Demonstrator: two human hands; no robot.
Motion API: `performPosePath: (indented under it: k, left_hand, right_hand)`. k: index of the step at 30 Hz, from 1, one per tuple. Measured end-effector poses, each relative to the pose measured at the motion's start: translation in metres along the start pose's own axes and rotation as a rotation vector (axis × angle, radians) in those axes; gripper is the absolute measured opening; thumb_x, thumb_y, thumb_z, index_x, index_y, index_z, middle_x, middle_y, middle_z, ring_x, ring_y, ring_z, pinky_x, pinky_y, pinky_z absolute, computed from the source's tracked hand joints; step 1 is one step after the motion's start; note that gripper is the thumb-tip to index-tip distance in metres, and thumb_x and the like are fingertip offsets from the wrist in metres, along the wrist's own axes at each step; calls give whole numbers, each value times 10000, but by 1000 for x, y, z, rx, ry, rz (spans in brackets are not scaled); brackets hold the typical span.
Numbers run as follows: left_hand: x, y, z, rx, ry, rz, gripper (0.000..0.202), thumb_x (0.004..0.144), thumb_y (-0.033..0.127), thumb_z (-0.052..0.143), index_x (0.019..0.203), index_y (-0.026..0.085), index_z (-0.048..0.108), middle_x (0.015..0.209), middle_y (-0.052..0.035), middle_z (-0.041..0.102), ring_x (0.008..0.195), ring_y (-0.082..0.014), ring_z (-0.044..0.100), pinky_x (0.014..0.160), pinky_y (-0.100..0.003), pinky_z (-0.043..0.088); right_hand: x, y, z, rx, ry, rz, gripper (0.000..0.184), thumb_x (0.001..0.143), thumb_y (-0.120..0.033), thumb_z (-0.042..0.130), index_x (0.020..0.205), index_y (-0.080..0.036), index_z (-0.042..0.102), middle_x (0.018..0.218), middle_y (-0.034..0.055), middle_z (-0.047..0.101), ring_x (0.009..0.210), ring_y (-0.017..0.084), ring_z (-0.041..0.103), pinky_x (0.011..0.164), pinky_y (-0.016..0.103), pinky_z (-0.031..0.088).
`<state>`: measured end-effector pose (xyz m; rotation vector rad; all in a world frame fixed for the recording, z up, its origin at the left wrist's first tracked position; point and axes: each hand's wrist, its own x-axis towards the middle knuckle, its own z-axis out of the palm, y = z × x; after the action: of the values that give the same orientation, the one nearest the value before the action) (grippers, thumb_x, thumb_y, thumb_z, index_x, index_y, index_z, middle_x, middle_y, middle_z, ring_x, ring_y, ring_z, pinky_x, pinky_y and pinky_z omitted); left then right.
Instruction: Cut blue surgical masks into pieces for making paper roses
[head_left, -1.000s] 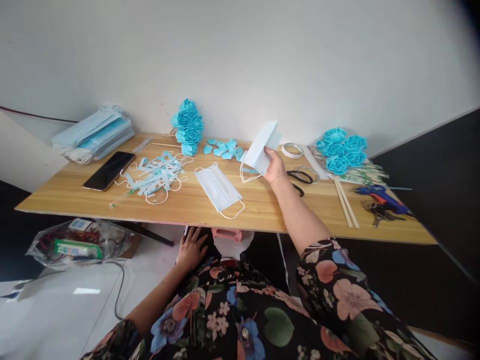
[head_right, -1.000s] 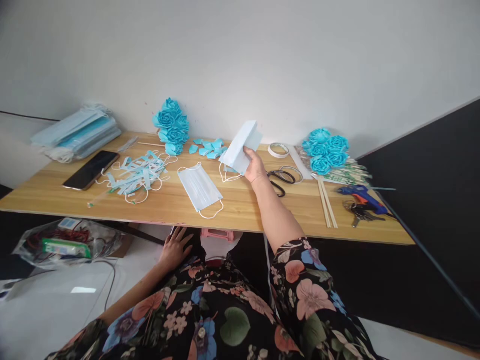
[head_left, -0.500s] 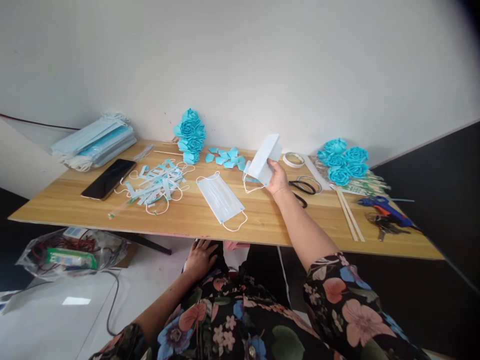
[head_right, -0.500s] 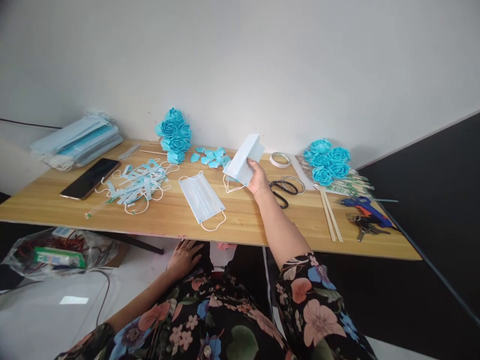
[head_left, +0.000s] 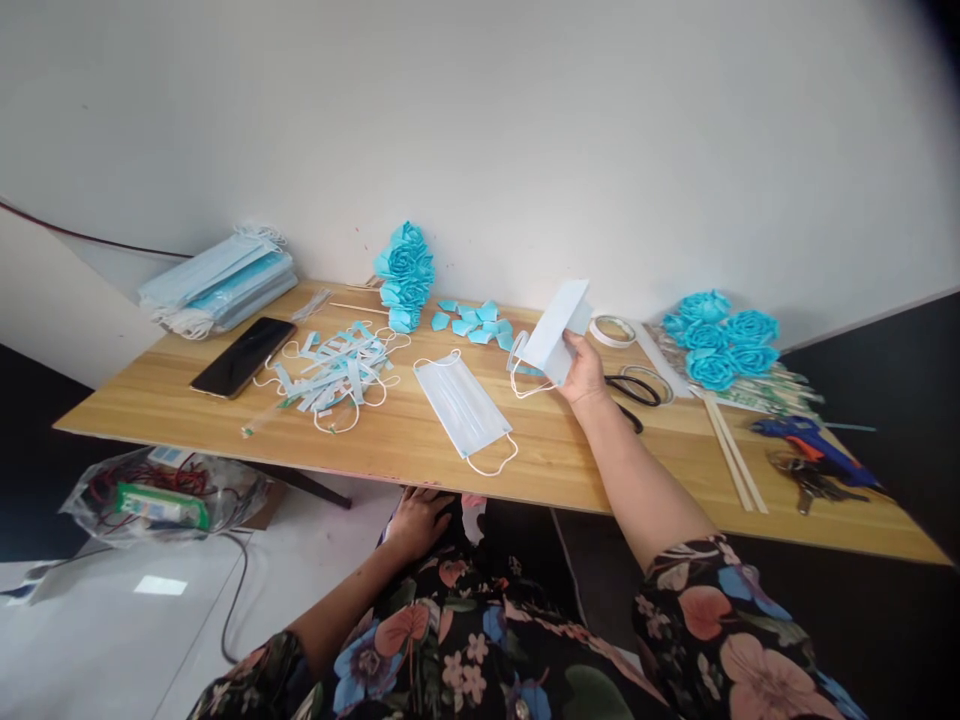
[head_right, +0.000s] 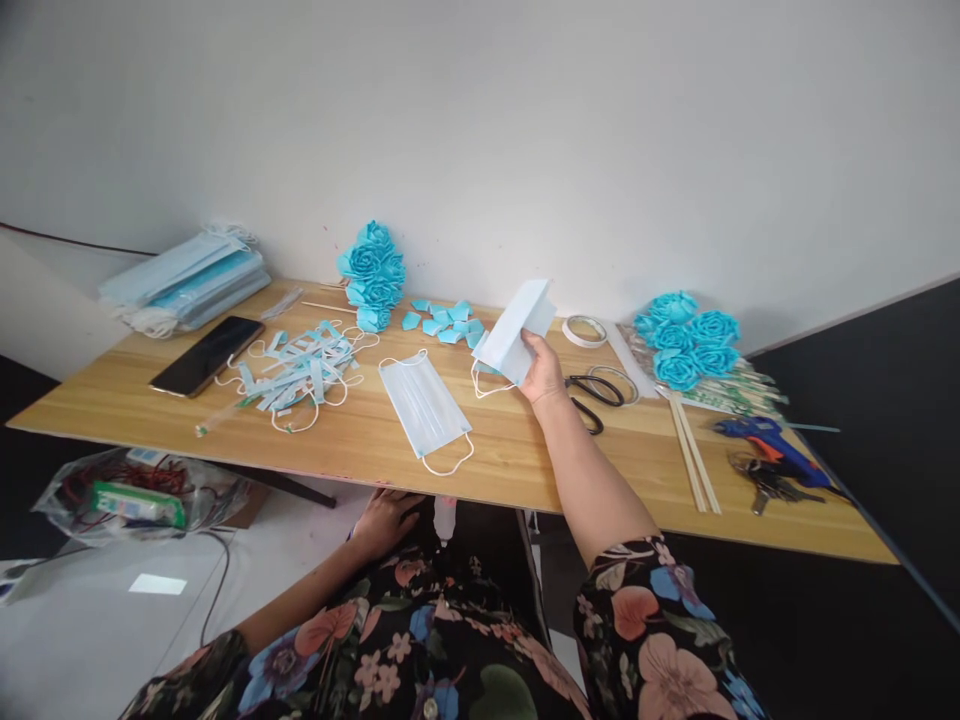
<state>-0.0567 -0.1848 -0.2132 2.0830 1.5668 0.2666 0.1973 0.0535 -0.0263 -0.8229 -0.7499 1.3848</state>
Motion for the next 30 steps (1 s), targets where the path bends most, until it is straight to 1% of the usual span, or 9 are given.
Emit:
performPosePath:
  k: [3,8,14,17,20,23,27,30]
  left_hand:
    - [1,1,-1,-12,-13,5,409,940,307,555,1333,308,665,1410,-47,634,1329,-277,534,1208,-515,297]
    - [-4,-4,-2,-21,20,12,390,938,278,547,1301,304,689,1411,-44,631,1354,-274,513,1205,-500,320]
    - [-14,-16,0,38,53,-52,387,945,252,523,1289,266,699,1481,-59,576,1416,-284,469,1200,-511,350]
    - [-18,-19,2,57,65,-59,396,953,242,497,1296,272,694,1527,-50,530,1460,-287,421,1194,-531,362]
    - [-17,-19,5,64,68,-50,394,953,253,500,1293,272,697,1539,-46,515,1474,-299,403,1197,-544,357]
    - [-12,-17,4,62,59,-42,388,956,262,497,1287,268,701,1523,-43,535,1458,-304,424,1194,-541,362]
    - [-6,-16,2,56,31,-49,387,957,247,503,1288,256,702,1479,-63,579,1414,-284,476,1201,-515,351]
    - [-5,-17,2,43,31,-66,389,955,244,515,1298,259,697,1484,-64,573,1417,-284,471,1203,-513,342]
  right_hand:
    - [0,-1,-1,9,6,-1,284,638,-356,777,871,-234,671,817,10,778,972,289,743,864,435,631]
    - [0,1,0,25,9,15,267,638,-347,773,858,-233,672,820,8,780,953,279,742,856,419,629]
    - [-2,0,3,-37,-64,21,335,621,-444,782,845,-235,646,795,20,776,970,305,740,874,449,620]
    - [-3,-1,6,1,-57,31,321,615,-408,790,843,-237,642,798,15,777,979,299,738,888,437,617]
    - [-5,-3,8,44,-35,43,256,653,-363,767,836,-234,642,802,15,778,990,288,735,885,421,619]
    - [-7,-4,11,72,-23,66,190,689,-320,739,828,-225,650,792,18,778,983,283,736,861,410,626]
    - [-8,-5,13,125,1,88,118,728,-260,706,824,-207,663,740,13,769,920,259,748,828,376,634]
    - [-7,-6,13,160,12,100,94,746,-226,687,831,-188,671,720,13,763,872,241,754,814,353,637]
